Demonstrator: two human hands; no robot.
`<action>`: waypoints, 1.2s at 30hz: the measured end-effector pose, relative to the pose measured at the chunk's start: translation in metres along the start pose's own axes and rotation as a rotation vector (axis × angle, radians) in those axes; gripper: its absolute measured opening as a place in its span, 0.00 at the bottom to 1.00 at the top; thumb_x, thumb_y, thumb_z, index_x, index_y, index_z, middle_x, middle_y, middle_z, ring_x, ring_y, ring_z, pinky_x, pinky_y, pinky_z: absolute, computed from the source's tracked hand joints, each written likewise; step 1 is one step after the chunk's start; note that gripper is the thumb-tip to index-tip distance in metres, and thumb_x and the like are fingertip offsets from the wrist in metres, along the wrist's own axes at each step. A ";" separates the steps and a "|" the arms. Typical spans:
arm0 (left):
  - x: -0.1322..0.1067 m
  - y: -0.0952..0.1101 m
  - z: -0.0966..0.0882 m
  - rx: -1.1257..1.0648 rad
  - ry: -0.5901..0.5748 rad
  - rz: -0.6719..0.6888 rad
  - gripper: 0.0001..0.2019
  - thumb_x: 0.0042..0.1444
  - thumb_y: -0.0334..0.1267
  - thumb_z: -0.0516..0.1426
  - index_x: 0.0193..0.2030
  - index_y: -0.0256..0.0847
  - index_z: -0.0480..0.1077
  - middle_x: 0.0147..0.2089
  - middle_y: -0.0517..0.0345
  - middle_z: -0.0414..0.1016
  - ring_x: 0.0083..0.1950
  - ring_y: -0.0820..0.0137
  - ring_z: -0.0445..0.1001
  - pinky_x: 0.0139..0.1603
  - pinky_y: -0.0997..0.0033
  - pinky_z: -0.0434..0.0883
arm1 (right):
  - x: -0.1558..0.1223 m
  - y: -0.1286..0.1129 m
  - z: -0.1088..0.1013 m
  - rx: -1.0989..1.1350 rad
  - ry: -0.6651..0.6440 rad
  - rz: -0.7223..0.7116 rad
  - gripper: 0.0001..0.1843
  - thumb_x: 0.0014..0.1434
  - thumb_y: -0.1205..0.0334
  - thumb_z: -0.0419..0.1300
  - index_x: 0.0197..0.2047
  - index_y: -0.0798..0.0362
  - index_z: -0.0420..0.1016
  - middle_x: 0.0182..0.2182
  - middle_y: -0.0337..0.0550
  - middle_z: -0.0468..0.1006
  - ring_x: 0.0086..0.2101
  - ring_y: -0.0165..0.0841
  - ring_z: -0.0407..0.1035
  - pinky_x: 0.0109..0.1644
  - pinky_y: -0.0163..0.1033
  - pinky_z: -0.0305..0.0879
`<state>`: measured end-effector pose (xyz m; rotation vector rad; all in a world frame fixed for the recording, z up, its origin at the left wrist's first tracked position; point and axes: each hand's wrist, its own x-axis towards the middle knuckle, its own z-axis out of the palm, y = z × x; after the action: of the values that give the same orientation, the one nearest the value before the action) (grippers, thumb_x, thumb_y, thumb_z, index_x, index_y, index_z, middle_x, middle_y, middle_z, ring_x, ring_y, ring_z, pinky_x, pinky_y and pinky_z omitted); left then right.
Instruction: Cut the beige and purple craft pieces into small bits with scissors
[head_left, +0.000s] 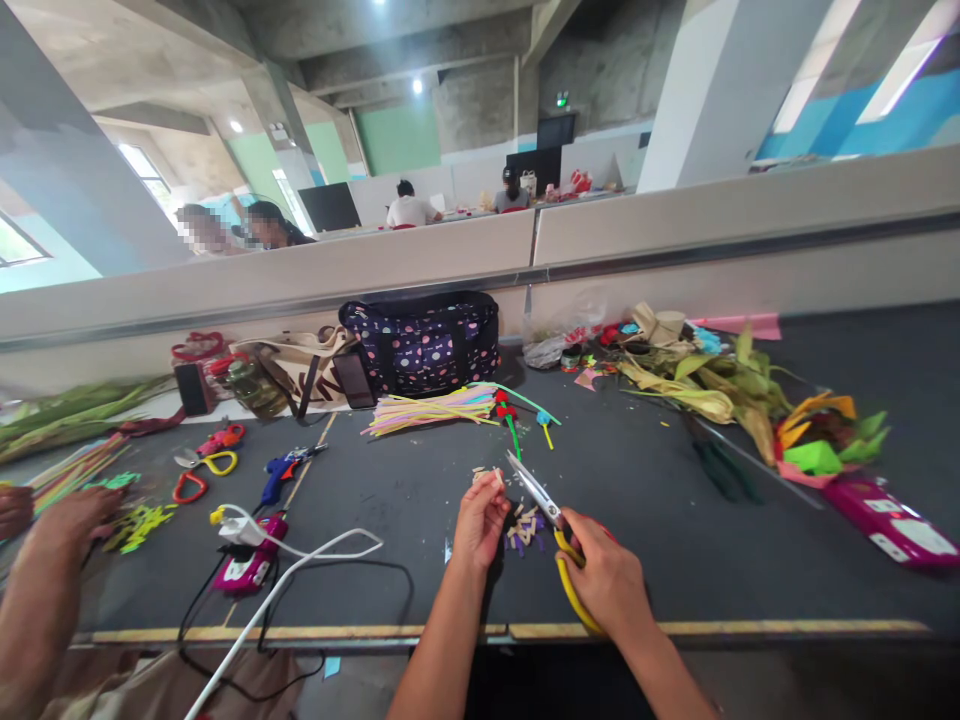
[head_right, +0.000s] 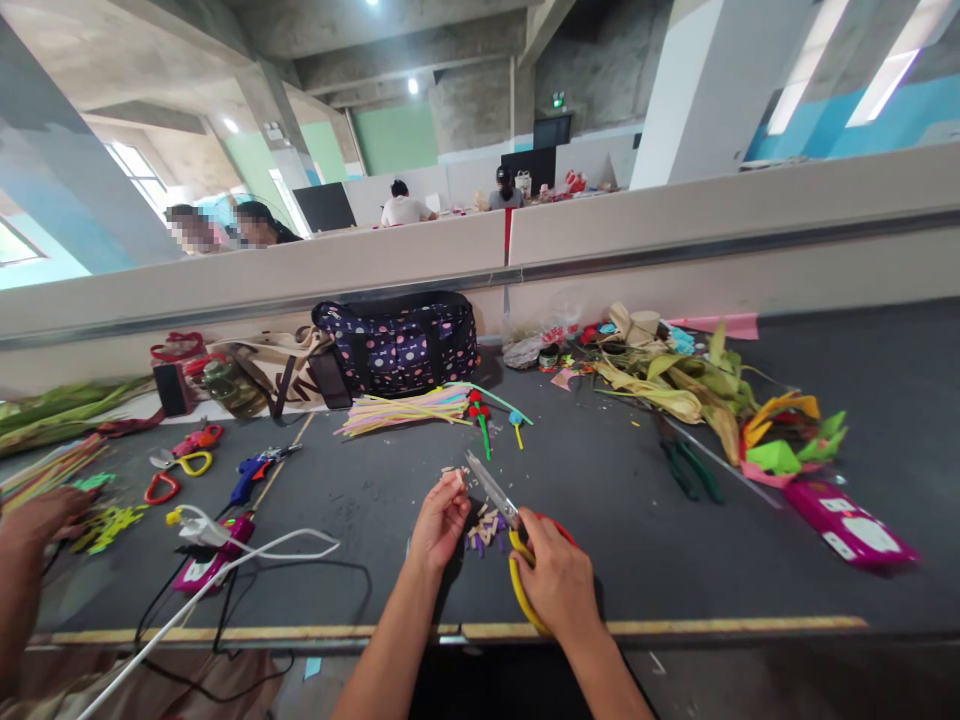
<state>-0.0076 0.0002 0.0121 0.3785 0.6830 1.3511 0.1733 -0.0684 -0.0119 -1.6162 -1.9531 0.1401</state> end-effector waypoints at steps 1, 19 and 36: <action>0.000 0.000 0.000 -0.013 -0.003 -0.004 0.14 0.41 0.32 0.68 0.36 0.35 0.74 0.27 0.63 0.69 0.23 0.83 0.64 0.26 0.83 0.65 | 0.000 0.000 -0.001 -0.004 -0.016 0.002 0.23 0.55 0.63 0.53 0.55 0.48 0.65 0.39 0.41 0.76 0.34 0.32 0.71 0.37 0.35 0.66; -0.003 0.003 0.003 -0.057 -0.023 -0.023 0.15 0.38 0.31 0.69 0.32 0.38 0.70 0.27 0.65 0.67 0.23 0.83 0.62 0.26 0.83 0.62 | -0.005 -0.001 0.006 -0.061 -0.016 -0.069 0.24 0.53 0.64 0.55 0.55 0.47 0.67 0.37 0.38 0.77 0.33 0.30 0.72 0.35 0.34 0.66; 0.001 0.000 -0.005 -0.069 -0.057 -0.014 0.13 0.41 0.30 0.68 0.32 0.37 0.69 0.29 0.64 0.69 0.25 0.82 0.63 0.24 0.83 0.58 | -0.003 -0.002 0.003 -0.064 -0.029 -0.077 0.24 0.52 0.66 0.57 0.54 0.48 0.67 0.35 0.37 0.76 0.31 0.29 0.72 0.35 0.34 0.65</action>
<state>-0.0105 0.0006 0.0080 0.3550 0.5889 1.3419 0.1707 -0.0710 -0.0144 -1.5848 -2.0572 0.0721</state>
